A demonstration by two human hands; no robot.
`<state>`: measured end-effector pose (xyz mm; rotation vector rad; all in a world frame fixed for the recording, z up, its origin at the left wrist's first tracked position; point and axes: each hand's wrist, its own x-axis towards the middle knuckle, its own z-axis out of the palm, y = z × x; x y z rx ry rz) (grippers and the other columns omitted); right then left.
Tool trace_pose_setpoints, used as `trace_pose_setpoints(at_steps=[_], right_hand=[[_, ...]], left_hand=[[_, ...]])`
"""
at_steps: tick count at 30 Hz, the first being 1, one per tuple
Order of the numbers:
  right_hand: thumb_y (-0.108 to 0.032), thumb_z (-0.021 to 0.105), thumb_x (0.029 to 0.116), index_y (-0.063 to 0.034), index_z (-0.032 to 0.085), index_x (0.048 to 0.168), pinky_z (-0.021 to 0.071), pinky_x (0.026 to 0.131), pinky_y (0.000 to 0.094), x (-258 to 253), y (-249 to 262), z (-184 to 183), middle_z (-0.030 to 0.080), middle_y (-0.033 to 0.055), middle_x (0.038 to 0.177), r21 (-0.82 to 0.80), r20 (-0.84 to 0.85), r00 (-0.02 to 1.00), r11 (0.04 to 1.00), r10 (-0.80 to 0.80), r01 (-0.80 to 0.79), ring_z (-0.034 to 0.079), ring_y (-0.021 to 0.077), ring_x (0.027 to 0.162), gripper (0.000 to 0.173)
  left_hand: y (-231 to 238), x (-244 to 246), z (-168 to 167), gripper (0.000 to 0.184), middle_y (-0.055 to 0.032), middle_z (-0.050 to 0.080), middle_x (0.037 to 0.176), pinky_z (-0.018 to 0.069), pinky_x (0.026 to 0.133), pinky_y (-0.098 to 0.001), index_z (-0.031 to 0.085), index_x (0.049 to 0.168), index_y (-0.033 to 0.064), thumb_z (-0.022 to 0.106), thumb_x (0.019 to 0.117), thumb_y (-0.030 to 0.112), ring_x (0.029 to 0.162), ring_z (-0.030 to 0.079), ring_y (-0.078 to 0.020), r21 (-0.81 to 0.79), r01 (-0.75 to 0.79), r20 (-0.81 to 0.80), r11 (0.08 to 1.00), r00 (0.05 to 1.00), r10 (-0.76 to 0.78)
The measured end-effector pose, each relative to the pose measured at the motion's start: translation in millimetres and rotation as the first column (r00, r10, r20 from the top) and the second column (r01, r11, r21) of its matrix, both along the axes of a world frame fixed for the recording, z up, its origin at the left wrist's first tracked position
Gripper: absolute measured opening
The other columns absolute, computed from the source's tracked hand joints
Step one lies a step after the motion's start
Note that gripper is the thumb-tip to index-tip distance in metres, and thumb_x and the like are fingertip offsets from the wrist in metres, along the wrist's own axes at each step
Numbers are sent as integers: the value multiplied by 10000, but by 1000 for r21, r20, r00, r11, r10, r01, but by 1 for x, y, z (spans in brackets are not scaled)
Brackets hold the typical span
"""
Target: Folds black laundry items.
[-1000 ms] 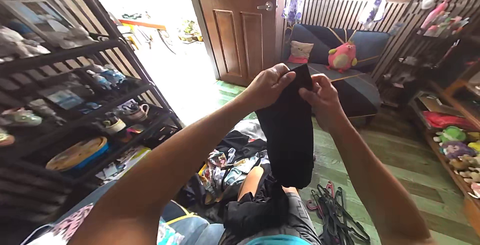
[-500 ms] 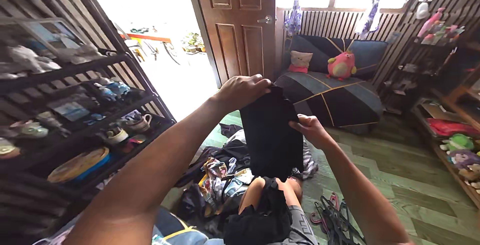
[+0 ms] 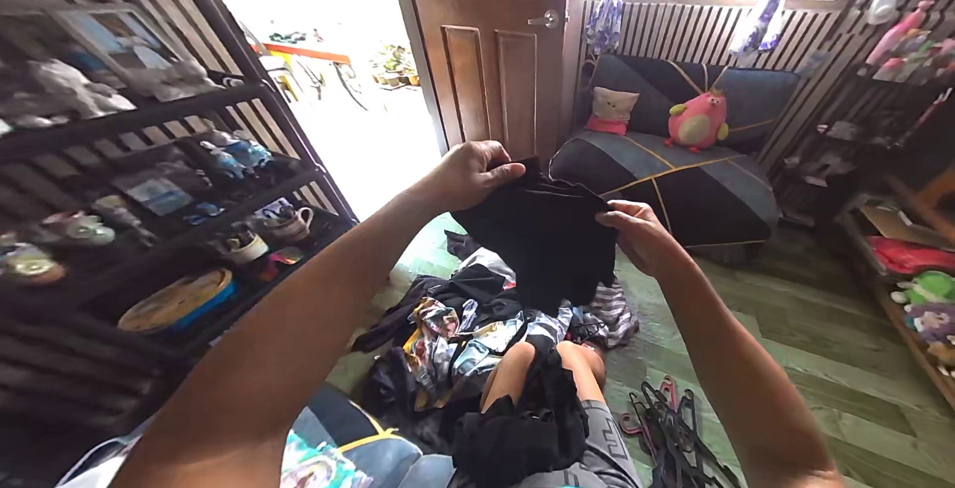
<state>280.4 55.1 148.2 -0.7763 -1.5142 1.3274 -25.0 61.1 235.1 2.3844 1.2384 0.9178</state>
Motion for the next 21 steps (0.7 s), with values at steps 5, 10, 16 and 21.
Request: trace_pose_setpoints(at_steps=[5, 10, 16, 21], right_hand=[[-280, 503, 1067, -82, 701, 1001, 601, 652, 301, 19, -12, 19, 727, 39, 861, -151, -26, 996, 985, 85, -88, 694, 103, 739, 287], [-290, 407, 1104, -63, 711, 1027, 610, 714, 301, 34, -14, 8, 740, 58, 891, -242, -24, 991, 961, 134, -135, 712, 117, 790, 387], [-35, 531, 1001, 1, 666, 1028, 601, 759, 313, 29, 17, -28, 728, 62, 879, -232, 11, 999, 972, 50, -46, 700, 122, 793, 142], [90, 550, 911, -24, 658, 1190, 583, 702, 298, 37, 26, -21, 702, 60, 947, -126, 187, 982, 992, 37, -13, 661, 108, 772, 320]], left_hand=[[-26, -16, -6, 213, -90, 761, 880, 608, 743, -363, 746, 1006, 9, 818, 809, -22, 781, 724, -168, -659, 39, -81, 751, 989, -123], [-28, -33, -49, 161, -40, 751, 880, 608, 695, -275, 723, 1009, 90, 655, 864, 104, 767, 709, -94, -507, 412, 595, 757, 803, -38], [-15, 3, -94, 171, 22, 760, 987, 611, 838, -293, 678, 1100, 136, 695, 931, 155, 905, 721, -77, -611, 534, 574, 584, 807, -138], [-5, -2, -60, 174, -38, 757, 921, 601, 786, -305, 743, 1043, 45, 751, 875, -4, 829, 708, -101, -468, 281, 291, 838, 944, -154]])
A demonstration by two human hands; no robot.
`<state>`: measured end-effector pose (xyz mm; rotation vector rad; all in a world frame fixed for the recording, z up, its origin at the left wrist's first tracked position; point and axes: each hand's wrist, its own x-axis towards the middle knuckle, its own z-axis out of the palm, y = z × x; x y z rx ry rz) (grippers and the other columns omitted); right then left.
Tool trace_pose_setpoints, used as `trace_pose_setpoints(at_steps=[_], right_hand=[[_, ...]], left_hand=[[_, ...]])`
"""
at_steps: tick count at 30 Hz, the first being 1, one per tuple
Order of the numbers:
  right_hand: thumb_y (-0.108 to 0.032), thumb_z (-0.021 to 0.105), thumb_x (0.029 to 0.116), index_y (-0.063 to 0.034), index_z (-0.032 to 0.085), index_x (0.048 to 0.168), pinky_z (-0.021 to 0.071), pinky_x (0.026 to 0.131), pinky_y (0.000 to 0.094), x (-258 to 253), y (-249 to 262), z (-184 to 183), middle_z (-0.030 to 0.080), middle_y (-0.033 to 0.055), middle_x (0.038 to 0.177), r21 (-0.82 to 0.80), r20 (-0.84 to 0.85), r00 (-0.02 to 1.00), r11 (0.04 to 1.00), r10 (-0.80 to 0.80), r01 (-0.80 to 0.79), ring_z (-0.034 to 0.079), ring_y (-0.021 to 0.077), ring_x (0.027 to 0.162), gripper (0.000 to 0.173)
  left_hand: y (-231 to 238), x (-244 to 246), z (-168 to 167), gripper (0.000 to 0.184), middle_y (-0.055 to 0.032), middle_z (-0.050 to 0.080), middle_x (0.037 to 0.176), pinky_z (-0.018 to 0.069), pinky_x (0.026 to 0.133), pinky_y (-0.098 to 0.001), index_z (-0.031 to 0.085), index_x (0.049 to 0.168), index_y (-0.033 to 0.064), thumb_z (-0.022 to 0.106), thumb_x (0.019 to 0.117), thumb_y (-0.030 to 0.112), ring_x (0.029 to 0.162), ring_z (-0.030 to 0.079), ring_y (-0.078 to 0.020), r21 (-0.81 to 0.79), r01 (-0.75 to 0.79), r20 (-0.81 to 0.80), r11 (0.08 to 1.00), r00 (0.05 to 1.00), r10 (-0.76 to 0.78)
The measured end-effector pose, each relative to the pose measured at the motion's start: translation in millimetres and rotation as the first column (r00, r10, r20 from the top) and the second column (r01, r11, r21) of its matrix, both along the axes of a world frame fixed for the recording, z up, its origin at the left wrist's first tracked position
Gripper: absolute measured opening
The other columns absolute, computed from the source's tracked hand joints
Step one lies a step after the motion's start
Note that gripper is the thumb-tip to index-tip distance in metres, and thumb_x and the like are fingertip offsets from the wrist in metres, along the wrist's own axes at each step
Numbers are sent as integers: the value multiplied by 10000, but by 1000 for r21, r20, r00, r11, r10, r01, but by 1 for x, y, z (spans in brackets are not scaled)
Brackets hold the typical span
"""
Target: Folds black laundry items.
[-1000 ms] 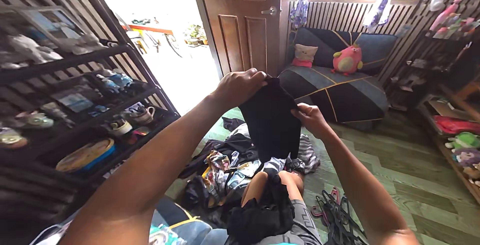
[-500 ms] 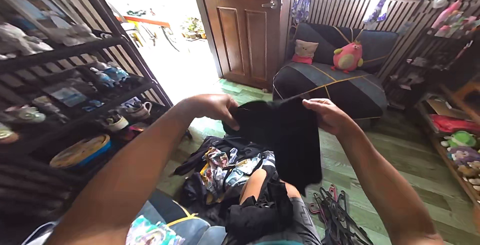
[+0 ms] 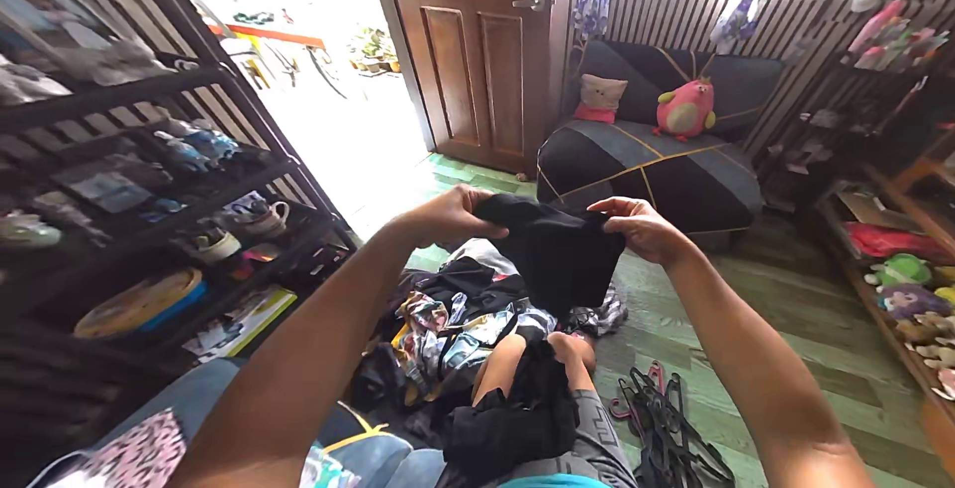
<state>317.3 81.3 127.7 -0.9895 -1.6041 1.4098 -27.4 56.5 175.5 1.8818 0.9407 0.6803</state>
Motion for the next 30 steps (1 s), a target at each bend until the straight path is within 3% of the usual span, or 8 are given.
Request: trace_pose_setpoints(at_steps=[5, 8, 11, 13, 16, 21, 27, 30], right_hand=[[51, 553, 904, -67, 677, 1135, 593, 690, 301, 7, -20, 30, 704, 31, 941, 79, -125, 990, 995, 64, -54, 668, 98, 779, 287], [-418, 570, 1010, -185, 623, 1303, 623, 729, 338, -1, -44, 19, 726, 14, 1054, -2, -261, 965, 1000, 22, -24, 705, 122, 885, 378], [-601, 477, 1007, -174, 593, 1300, 615, 854, 387, -19, -64, -15, 728, 35, 1103, -197, -273, 949, 956, 159, -217, 707, 154, 1001, 530], [-357, 552, 998, -111, 663, 1108, 624, 780, 350, -19, -70, -22, 746, 48, 964, -219, -317, 935, 947, 160, -236, 724, 139, 882, 291], [-179, 493, 1018, -77, 647, 1091, 621, 776, 332, -10, -73, -14, 742, 60, 948, -208, -319, 940, 958, 124, -197, 723, 134, 858, 199], [-142, 416, 1007, -67, 602, 1091, 599, 768, 365, -11, -64, -8, 720, 84, 948, -270, -338, 939, 962, -68, -28, 707, 169, 870, 217], [-369, 377, 1057, -123, 651, 1054, 604, 775, 347, -23, -63, 13, 730, 22, 919, -159, -343, 937, 979, 63, -124, 705, 128, 864, 368], [-195, 537, 1026, -50, 654, 1155, 604, 841, 377, -33, -57, 16, 739, 71, 997, -142, -356, 931, 980, 83, -141, 714, 160, 915, 226]], left_hand=[[-12, -9, 39, 203, -23, 753, 916, 605, 771, -270, 722, 1012, 55, 721, 833, -42, 824, 706, -85, 79, -64, 195, 995, 980, 47], [-8, -8, -11, 358, -18, 712, 1096, 591, 896, -353, 617, 1205, 121, 517, 1034, 419, 1007, 689, -139, -63, -64, 487, 996, 869, 87], [-37, 27, -86, 809, -9, 744, 1103, 583, 911, -372, 642, 1235, 138, 367, 909, 825, 1034, 701, -140, -349, 85, 574, 933, 806, 141], [-54, 48, -100, 640, -37, 731, 1128, 586, 937, -388, 605, 1278, 129, 614, 908, 651, 1064, 696, -162, -435, 177, 660, 883, 729, 179], [-63, 58, -92, 278, -112, 737, 1063, 617, 877, -418, 574, 1242, 66, 503, 1065, 268, 985, 727, -211, -495, 161, 680, 854, 683, 266], [-50, 50, -73, 504, -86, 734, 1043, 605, 858, -388, 630, 1193, 88, 252, 1119, 412, 971, 712, -177, -504, 142, 621, 852, 745, 243], [-46, 58, -38, 375, -97, 737, 1066, 617, 863, -408, 599, 1268, 71, 404, 1096, 342, 971, 724, -192, -368, -1, 656, 930, 709, 260], [-51, 69, -25, 358, -104, 747, 1038, 632, 839, -422, 553, 1320, 64, 447, 1094, 321, 942, 740, -210, -391, -74, 601, 918, 734, 315]])
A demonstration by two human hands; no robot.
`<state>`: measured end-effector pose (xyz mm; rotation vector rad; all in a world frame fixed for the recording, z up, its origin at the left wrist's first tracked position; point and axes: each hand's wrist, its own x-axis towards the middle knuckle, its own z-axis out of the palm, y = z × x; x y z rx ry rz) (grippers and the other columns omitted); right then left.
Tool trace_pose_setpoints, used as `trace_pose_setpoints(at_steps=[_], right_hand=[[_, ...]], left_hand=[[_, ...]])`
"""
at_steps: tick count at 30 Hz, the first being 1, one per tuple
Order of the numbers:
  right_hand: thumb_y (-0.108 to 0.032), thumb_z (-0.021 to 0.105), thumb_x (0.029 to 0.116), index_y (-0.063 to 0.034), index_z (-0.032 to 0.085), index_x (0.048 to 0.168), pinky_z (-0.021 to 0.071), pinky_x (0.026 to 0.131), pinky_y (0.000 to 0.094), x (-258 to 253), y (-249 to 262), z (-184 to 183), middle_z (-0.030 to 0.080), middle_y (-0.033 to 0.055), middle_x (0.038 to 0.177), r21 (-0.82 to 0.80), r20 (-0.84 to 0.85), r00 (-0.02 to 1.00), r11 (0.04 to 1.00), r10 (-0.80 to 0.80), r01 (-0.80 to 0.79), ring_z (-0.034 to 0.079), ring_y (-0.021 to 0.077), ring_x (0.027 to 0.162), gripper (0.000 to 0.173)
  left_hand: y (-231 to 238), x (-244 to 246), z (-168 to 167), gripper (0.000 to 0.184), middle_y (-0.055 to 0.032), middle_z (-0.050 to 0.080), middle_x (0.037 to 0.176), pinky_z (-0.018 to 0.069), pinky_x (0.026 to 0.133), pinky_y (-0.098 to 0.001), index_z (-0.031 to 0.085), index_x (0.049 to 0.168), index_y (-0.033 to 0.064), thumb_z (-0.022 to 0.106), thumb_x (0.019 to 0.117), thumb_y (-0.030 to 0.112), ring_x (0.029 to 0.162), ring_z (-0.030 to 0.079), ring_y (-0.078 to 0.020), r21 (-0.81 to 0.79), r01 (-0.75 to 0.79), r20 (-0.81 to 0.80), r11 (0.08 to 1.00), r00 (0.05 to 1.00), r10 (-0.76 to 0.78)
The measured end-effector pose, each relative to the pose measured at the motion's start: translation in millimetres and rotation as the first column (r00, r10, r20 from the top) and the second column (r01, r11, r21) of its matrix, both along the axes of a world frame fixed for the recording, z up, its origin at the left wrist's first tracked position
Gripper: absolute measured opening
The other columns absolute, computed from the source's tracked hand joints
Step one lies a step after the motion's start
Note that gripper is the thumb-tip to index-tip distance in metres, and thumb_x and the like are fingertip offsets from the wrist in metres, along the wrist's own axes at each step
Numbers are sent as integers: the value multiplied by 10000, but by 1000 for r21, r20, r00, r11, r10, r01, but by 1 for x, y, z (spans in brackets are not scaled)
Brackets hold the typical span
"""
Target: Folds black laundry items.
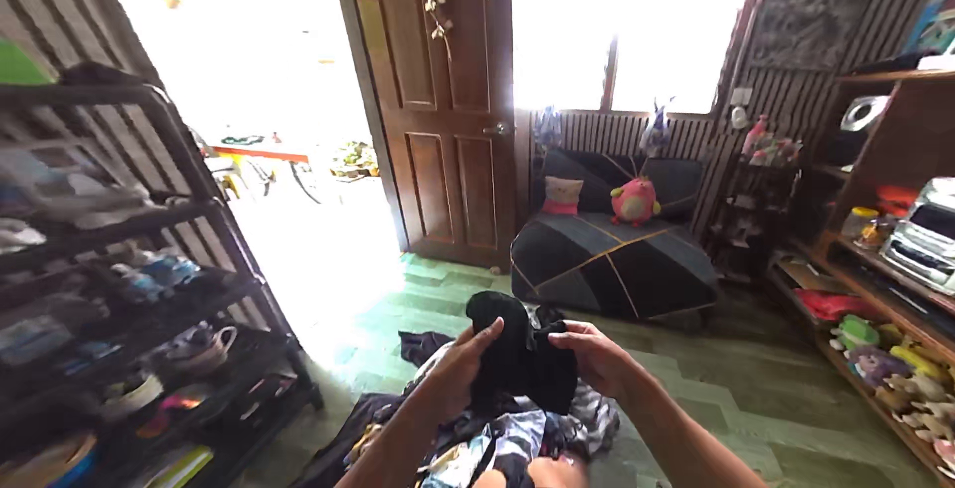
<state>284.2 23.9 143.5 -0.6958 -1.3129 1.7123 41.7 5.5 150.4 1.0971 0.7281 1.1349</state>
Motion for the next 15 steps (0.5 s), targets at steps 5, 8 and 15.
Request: trace_pose_setpoints(at_steps=[5, 8, 15], right_hand=[[-225, 559, 992, -50, 620, 1186, 613, 837, 385, -6, -3, 8, 740, 92, 1010, -65, -88, 990, 993, -108, 102, 722, 179, 930, 268], [-129, 545, 1030, -8, 605, 1147, 619, 781, 374, -14, 9, 6, 734, 98, 938, -89, 8, 977, 973, -212, 212, 723, 175, 852, 179], [-92, 554, 1042, -13, 664, 1164, 602, 837, 333, 7, 50, -3, 738, 63, 972, 222, 196, 921, 930, -337, 293, 708, 122, 881, 181]], left_hand=[[4, -8, 12, 505, -58, 726, 1173, 605, 917, -422, 546, 1393, 128, 354, 1089, 483, 1068, 707, -169, 24, -31, -89, 999, 996, 33], [23, -20, 4, 589, -74, 630, 1354, 525, 1042, -420, 463, 1483, 108, 247, 1104, 503, 1229, 614, -149, 77, -55, -333, 996, 940, 78], [56, -33, -24, 398, -99, 709, 1105, 524, 996, -391, 657, 1225, 11, 477, 1085, 337, 1071, 663, -127, 572, -14, -568, 820, 714, 409]])
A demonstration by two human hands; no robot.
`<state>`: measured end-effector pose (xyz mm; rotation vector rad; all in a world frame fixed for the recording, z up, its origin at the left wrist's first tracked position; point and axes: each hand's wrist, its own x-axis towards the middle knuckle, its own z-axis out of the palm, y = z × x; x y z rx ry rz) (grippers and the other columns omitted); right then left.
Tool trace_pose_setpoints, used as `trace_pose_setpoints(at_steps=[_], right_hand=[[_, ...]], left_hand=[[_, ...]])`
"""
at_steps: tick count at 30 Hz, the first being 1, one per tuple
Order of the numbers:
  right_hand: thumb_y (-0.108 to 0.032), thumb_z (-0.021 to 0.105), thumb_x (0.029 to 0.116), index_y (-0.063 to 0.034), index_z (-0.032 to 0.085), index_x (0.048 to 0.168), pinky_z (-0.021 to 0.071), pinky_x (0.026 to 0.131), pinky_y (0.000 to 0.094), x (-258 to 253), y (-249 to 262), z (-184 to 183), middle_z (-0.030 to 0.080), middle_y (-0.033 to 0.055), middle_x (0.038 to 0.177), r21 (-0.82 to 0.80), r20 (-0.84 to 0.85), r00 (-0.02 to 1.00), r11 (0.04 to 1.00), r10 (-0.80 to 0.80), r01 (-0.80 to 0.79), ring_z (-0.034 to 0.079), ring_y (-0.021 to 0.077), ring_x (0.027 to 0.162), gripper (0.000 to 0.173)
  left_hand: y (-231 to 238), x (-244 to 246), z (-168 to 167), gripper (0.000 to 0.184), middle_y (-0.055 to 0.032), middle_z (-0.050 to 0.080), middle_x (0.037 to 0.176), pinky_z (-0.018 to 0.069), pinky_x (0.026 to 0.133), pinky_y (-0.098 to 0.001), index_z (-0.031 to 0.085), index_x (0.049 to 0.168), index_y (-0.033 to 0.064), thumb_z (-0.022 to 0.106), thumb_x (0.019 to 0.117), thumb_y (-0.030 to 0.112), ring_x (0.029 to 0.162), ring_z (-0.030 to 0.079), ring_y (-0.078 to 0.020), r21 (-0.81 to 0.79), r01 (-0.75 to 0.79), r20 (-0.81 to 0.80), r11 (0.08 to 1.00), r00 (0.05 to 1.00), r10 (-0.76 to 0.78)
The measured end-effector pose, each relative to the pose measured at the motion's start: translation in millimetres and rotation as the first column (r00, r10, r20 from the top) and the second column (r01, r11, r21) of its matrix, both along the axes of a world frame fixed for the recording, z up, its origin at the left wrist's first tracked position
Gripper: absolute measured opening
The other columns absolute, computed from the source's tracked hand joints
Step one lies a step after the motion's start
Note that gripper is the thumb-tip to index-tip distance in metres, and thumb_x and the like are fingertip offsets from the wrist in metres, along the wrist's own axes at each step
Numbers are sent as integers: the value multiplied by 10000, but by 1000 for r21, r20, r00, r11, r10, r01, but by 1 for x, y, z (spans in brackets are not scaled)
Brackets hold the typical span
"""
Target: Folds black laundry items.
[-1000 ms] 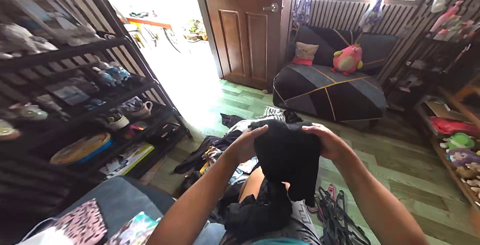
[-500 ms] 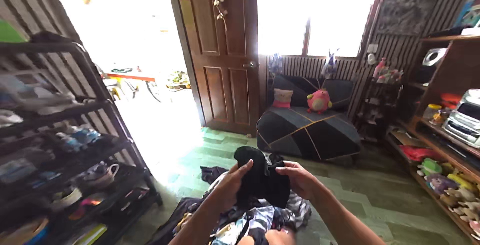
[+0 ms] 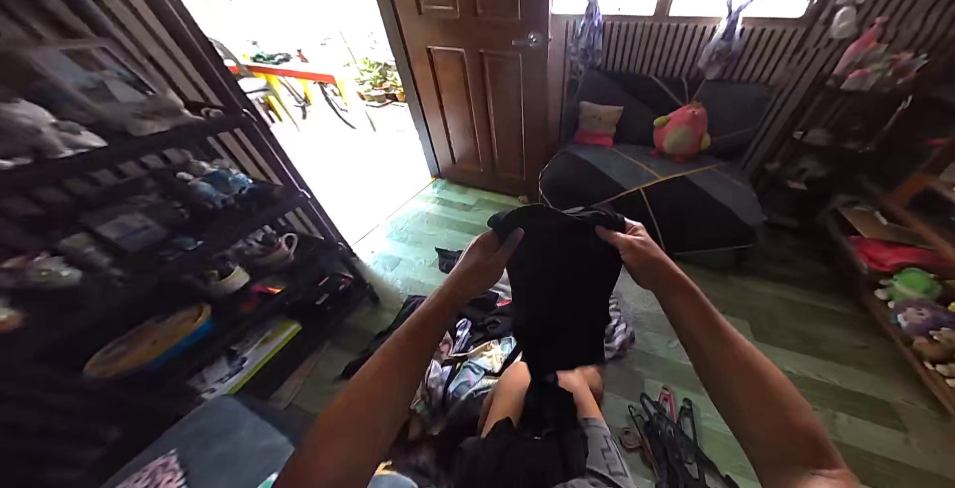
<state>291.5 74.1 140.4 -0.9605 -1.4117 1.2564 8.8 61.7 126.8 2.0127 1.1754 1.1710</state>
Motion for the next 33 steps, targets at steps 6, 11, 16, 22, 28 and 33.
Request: trace_pose_setpoints(at_steps=[6, 11, 16, 22, 28, 33], right_hand=[[3, 586, 947, -43, 685, 1147, 592, 904, 355, 28, -43, -28, 735, 31, 1047, 139, -33, 982, 974, 188, -182, 698, 120, 971, 227], [-101, 657, 926, -88, 743, 1006, 566, 824, 234, 49, -147, -120, 731, -74, 948, 174, 193, 919, 910, 344, -377, 654, -27, 898, 118], [-72, 618, 962, 89, 697, 999, 506, 969, 335, 52, -223, -195, 713, 125, 1047, -18, 213, 732, 752, 647, -659, 648, 125, 1056, 183], [-106, 624, 951, -114, 753, 985, 548, 852, 248, 52, -191, -163, 731, -56, 969, -56, 48, 820, 822, 570, -567, 657, 5, 936, 134], [-286, 522, 1061, -14, 578, 1277, 603, 865, 425, 18, -168, -206, 731, 112, 1046, -624, -64, 998, 781, -28, -18, 715, 205, 959, 352], [-50, 608, 997, 26, 558, 1299, 599, 883, 392, 12, -169, -243, 720, 136, 1069, -598, 108, 994, 796, -33, 91, 718, 191, 953, 316]], left_hand=[[-57, 18, -28, 273, -24, 737, 1086, 586, 943, -330, 639, 1184, 1, 684, 916, 21, 1030, 698, -113, -23, 201, 535, 979, 830, -158], [-175, -2, -99, 419, 137, 727, 1161, 573, 963, -266, 702, 1216, 225, 833, 823, 167, 1082, 668, 0, -251, 410, 424, 877, 861, -281], [-242, -17, -149, 342, -255, 644, 1230, 461, 1056, -457, 651, 1170, -135, 675, 869, 27, 1197, 603, -291, -351, 633, 260, 690, 774, -577], [-192, -19, -126, 276, -44, 696, 1224, 521, 1010, -326, 723, 1176, 82, 708, 931, 208, 1156, 633, -118, -285, 738, 377, 611, 673, -637], [-142, 5, -179, 535, -91, 692, 1171, 548, 961, -416, 559, 1359, 50, 518, 1033, 472, 1069, 662, -169, -811, 311, 379, 495, 925, 40], [-153, 17, -213, 271, -96, 709, 1080, 536, 937, -367, 665, 1196, 21, 515, 1077, 213, 988, 676, -139, -761, 58, 139, 646, 987, 75]])
